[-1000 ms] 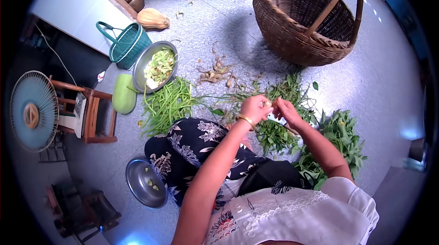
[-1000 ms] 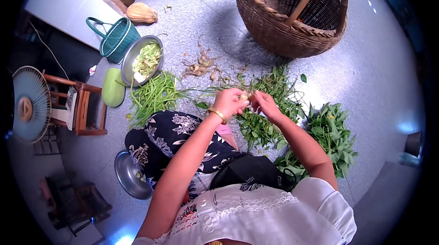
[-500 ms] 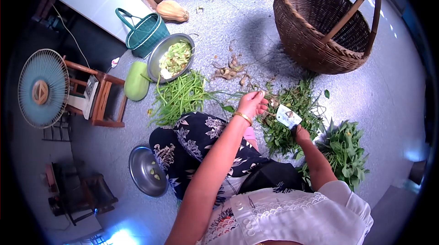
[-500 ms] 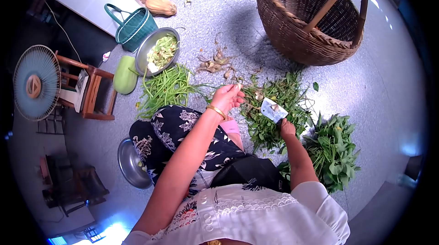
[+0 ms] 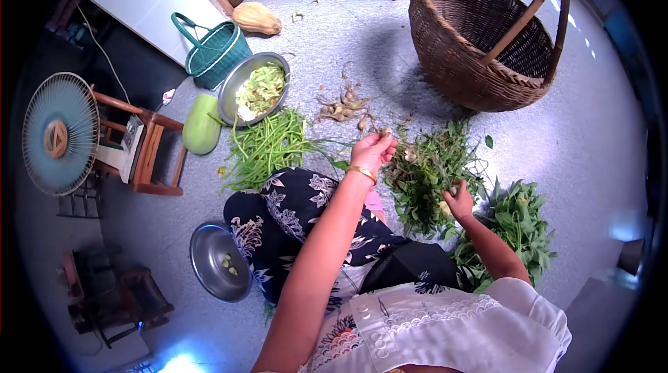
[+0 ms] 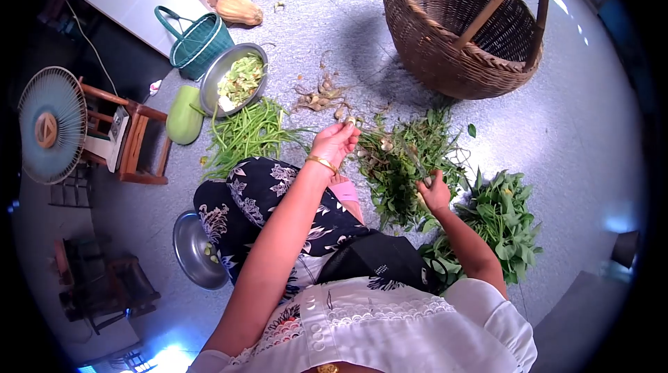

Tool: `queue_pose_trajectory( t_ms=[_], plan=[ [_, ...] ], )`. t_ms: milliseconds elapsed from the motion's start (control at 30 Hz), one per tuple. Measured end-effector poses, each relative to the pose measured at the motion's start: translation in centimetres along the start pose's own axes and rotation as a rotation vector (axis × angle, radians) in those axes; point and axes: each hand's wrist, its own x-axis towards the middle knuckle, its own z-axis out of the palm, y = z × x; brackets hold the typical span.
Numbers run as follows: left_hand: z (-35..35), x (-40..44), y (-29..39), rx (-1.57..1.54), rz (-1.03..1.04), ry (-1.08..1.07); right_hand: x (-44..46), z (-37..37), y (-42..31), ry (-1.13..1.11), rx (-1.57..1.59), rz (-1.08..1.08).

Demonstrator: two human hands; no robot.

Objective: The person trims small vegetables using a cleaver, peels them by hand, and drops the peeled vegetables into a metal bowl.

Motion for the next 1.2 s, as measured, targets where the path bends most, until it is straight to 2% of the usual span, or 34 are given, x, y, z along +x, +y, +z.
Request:
queue_pose_trajectory(
  t_ms=[33, 67, 133, 167, 267, 333, 367, 400, 467, 500, 533, 600, 633, 667, 733, 767, 833, 1067, 1133, 1200],
  plan=[
    [0.1, -0.1, 0.1, 0.033, 0.01, -0.021, 0.0, 0.2, 0.0, 0.16, 0.099, -0.101],
    [0.2, -0.1, 0.1, 0.067, 0.021, -0.042, 0.1, 0.0, 0.0, 0.166, 0.095, -0.096],
    [0.4, -0.2, 0.1, 0.13, 0.029, -0.058, 0.9, -0.7, -1.1, 0.124, 0.183, -0.253],
    [0.6, -0.3, 0.1, 0.243, 0.09, -0.053, 0.8, -1.3, -2.6, 0.108, 0.286, -0.259],
    [0.6, 0.1, -0.6, 0.406, 0.203, -0.076, 0.4, -2.8, -6.9, 0.21, 0.411, -0.342],
    [0.6, 0.3, -1.4, 0.584, 0.47, -0.017, -0.2, -4.5, -9.9, 0.251, 0.411, -0.424],
    [0.6, 0.0, -1.4, 0.685, 0.521, -0.004, -0.4, -5.0, -11.0, 0.288, 0.414, -0.504],
    [0.6, -0.1, -1.4, 0.686, 0.518, -0.008, -0.3, -5.3, -11.8, 0.29, 0.413, -0.499],
    [1.5, -1.2, -0.4, 0.791, 0.581, -0.036, -0.4, -6.2, -13.5, 0.434, 0.32, -0.896],
    [2.5, -2.6, 0.6, 1.061, 0.521, 0.081, -1.1, -7.1, -14.5, 0.416, 0.261, -0.912],
    [2.1, -2.2, 0.4, 1.062, 0.519, 0.078, -1.5, -7.5, -15.1, 0.417, 0.26, -0.909],
    [0.7, -0.5, -0.7, 1.182, 0.983, -0.052, -2.0, -7.8, -15.8, 0.421, 0.131, -0.934],
    [0.4, -0.1, -1.2, 1.057, 0.932, -0.058, -2.0, -7.7, -15.8, 0.427, 0.111, -0.936],
    [0.1, 0.5, -1.7, 1.056, 0.931, -0.059, -2.0, -7.7, -15.8, 0.427, 0.111, -0.935],
    [-0.5, 1.6, -2.6, 0.861, 1.004, -0.089, -2.1, -7.8, -15.9, 0.433, 0.083, -0.964],
    [-0.9, 2.3, -3.2, 0.862, 1.002, -0.09, -2.2, -7.8, -16.0, 0.432, 0.083, -0.963],
    [-1.1, 2.8, -3.7, 0.493, 0.767, -0.174, -2.2, -7.9, -16.2, 0.447, 0.051, -0.99],
    [-0.6, 1.8, -3.0, 0.589, 0.709, -0.121, -2.4, -8.0, -16.3, 0.45, 0.028, -0.972],
    [-0.5, 1.5, -2.9, 0.661, 0.775, -0.109, -2.6, -8.1, -16.5, 0.44, 0.03, -0.974],
    [-0.5, 1.4, -2.7, 0.641, 0.757, -0.122, -2.5, -7.9, -16.4, 0.446, 0.037, -0.978]
  ],
)
